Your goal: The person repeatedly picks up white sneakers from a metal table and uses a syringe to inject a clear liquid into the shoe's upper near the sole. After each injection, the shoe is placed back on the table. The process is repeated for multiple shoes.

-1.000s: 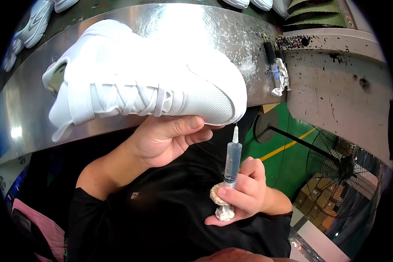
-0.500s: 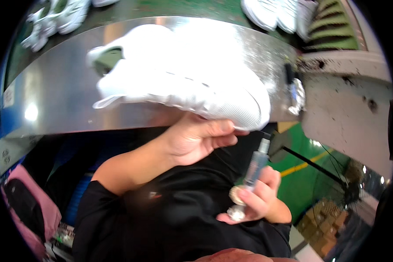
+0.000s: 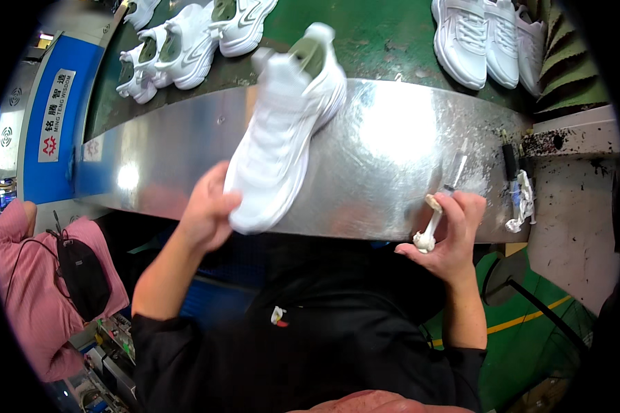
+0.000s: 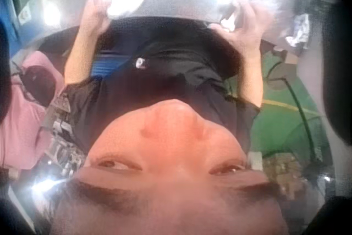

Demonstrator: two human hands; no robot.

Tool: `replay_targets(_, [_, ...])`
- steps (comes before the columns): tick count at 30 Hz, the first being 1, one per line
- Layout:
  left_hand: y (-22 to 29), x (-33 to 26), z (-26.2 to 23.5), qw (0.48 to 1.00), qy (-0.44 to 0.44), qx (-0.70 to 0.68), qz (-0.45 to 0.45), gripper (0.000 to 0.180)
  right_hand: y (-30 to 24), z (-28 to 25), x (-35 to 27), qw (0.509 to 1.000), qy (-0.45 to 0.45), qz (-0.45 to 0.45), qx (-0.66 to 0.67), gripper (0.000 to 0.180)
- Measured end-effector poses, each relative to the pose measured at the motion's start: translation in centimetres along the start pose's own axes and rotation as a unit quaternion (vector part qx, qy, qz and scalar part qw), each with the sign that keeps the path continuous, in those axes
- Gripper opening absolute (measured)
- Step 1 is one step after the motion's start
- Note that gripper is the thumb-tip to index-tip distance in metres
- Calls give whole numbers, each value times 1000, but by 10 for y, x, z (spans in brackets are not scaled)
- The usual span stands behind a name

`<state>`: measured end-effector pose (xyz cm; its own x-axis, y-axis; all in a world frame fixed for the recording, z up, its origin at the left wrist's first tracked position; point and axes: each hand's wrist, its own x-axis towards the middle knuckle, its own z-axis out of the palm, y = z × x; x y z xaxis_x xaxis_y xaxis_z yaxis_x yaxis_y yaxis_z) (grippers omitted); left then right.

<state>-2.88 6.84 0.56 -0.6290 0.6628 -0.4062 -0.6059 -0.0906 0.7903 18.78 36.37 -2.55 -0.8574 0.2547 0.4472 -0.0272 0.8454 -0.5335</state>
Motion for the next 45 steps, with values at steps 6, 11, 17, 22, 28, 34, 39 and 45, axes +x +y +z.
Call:
replay_targets(6, [26, 209, 91, 985, -98, 141, 24, 42, -1, -3, 2, 999, -12, 16, -30, 81])
replay_targets(11, [17, 267, 128, 922, -93, 376, -6, 46, -3, 2, 3, 1000, -9, 6, -24, 80])
replay_targets(17, [43, 216, 69, 894, 10, 410, 180, 33, -1, -4, -1, 999, -14, 21, -37, 79])
replay_targets(22, [74, 188, -55, 841, 240, 325, 359, 63, 0, -9, -6, 1000, -10, 22, 10, 81])
replay_targets(28, [94, 256, -35, 864, 159, 321, 353, 77, -3, -14, -11, 999, -4, 30, 18, 84])
replay_targets(34, [113, 215, -29, 886, 126, 324, 307, 72, -7, -21, -28, 998, -22, 52, 36, 85])
replay_targets(39, [78, 96, -29, 936, -3, 213, 279, 89, -12, -30, -38, 995, -31, 67, 73, 84])
replay_targets(45, [-6, -6, -7, 792, 13, 515, 328, 90, -12, -35, -58, 975, -45, 135, 169, 92])
